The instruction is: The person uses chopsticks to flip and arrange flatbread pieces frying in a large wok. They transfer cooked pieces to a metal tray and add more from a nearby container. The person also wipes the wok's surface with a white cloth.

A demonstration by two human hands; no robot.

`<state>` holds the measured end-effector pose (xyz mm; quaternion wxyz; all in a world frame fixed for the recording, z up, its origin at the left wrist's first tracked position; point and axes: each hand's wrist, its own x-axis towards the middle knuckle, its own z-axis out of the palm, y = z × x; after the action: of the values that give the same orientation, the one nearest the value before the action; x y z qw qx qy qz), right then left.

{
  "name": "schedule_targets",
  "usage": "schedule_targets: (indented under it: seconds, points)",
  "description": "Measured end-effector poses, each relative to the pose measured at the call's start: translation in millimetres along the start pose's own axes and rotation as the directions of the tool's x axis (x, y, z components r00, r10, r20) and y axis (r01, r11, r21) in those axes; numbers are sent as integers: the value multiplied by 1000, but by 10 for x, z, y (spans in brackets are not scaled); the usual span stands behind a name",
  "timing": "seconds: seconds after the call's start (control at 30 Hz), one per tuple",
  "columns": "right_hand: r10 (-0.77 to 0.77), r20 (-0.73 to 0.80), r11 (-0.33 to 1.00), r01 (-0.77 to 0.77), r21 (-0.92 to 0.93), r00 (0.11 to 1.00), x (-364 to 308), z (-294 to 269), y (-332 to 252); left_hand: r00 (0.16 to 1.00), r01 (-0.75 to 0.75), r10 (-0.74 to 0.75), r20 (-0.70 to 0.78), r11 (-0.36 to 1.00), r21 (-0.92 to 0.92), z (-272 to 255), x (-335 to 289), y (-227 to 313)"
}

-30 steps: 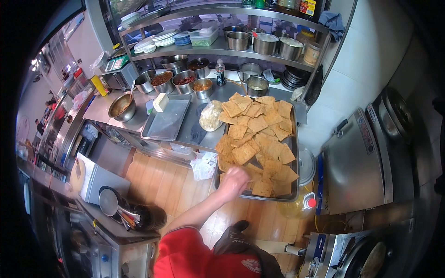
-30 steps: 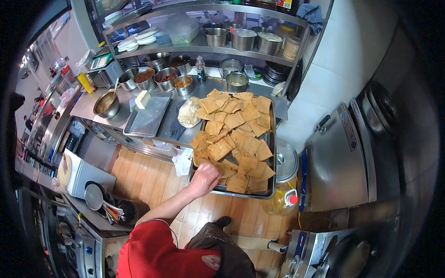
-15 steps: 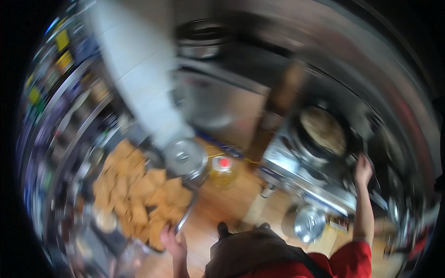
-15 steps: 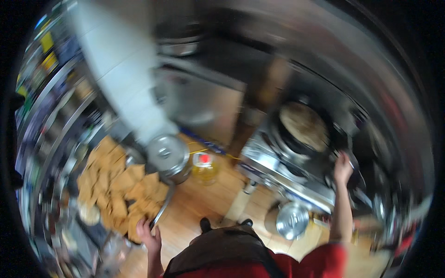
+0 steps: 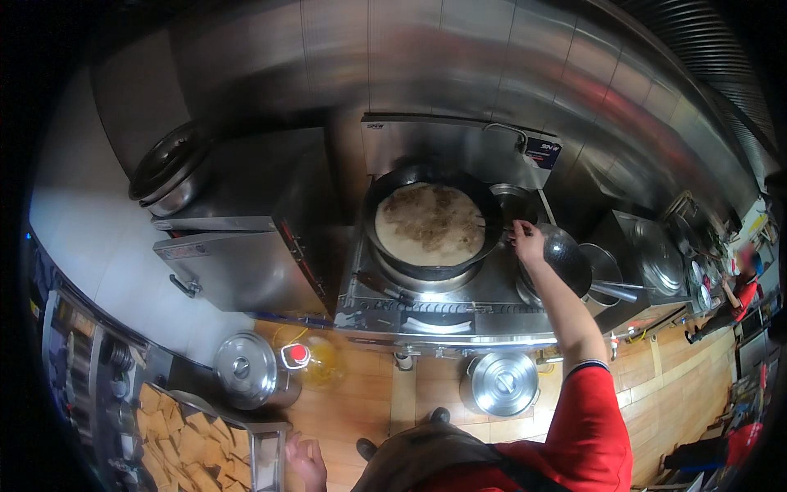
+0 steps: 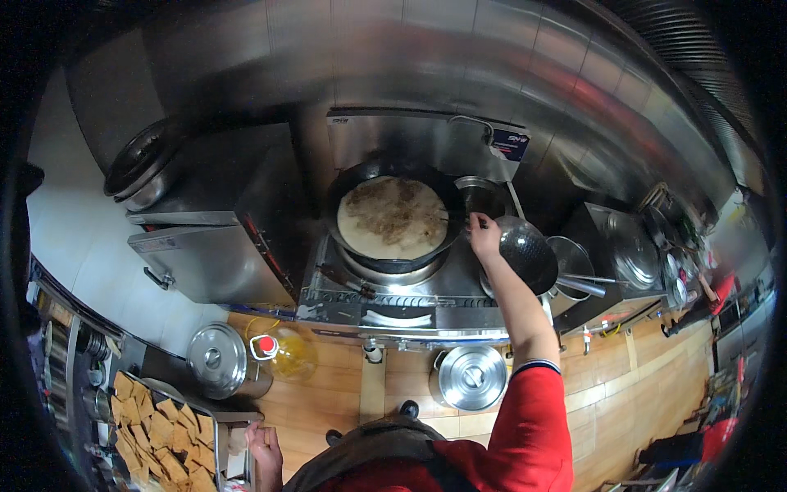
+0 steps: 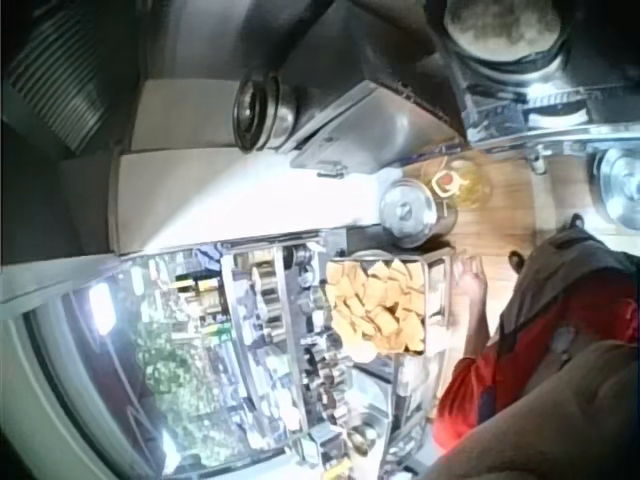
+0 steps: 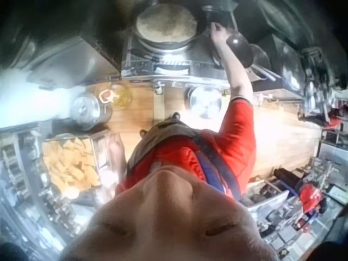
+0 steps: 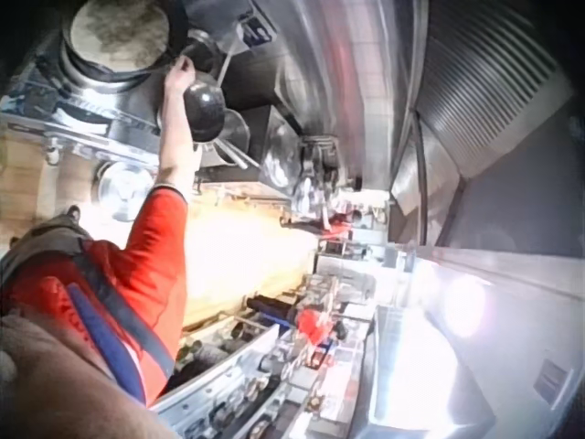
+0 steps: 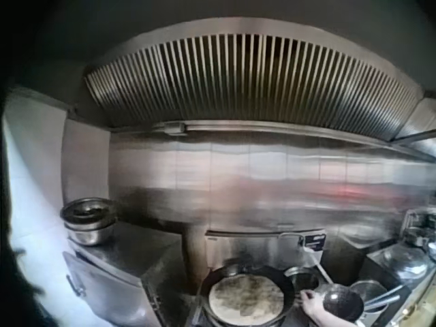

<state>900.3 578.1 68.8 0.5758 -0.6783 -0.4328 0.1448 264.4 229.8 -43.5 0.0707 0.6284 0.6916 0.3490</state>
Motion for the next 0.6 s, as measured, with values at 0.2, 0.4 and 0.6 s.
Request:
schedule_targets:
  seconds: [0.2, 0.4, 0.6]
  points:
    - [277, 175, 903, -318, 290, 945, 467, 599, 157, 986, 152, -157, 65, 986, 70, 424, -430, 138]
    - [295, 301, 895, -373, 245, 907, 670, 691, 71, 922, 352, -356, 149, 934, 59, 789, -893, -280]
    - [234, 494, 946, -313, 82, 837, 416, 531, -321, 893, 341, -349, 283, 937, 79, 1155, -978, -1032]
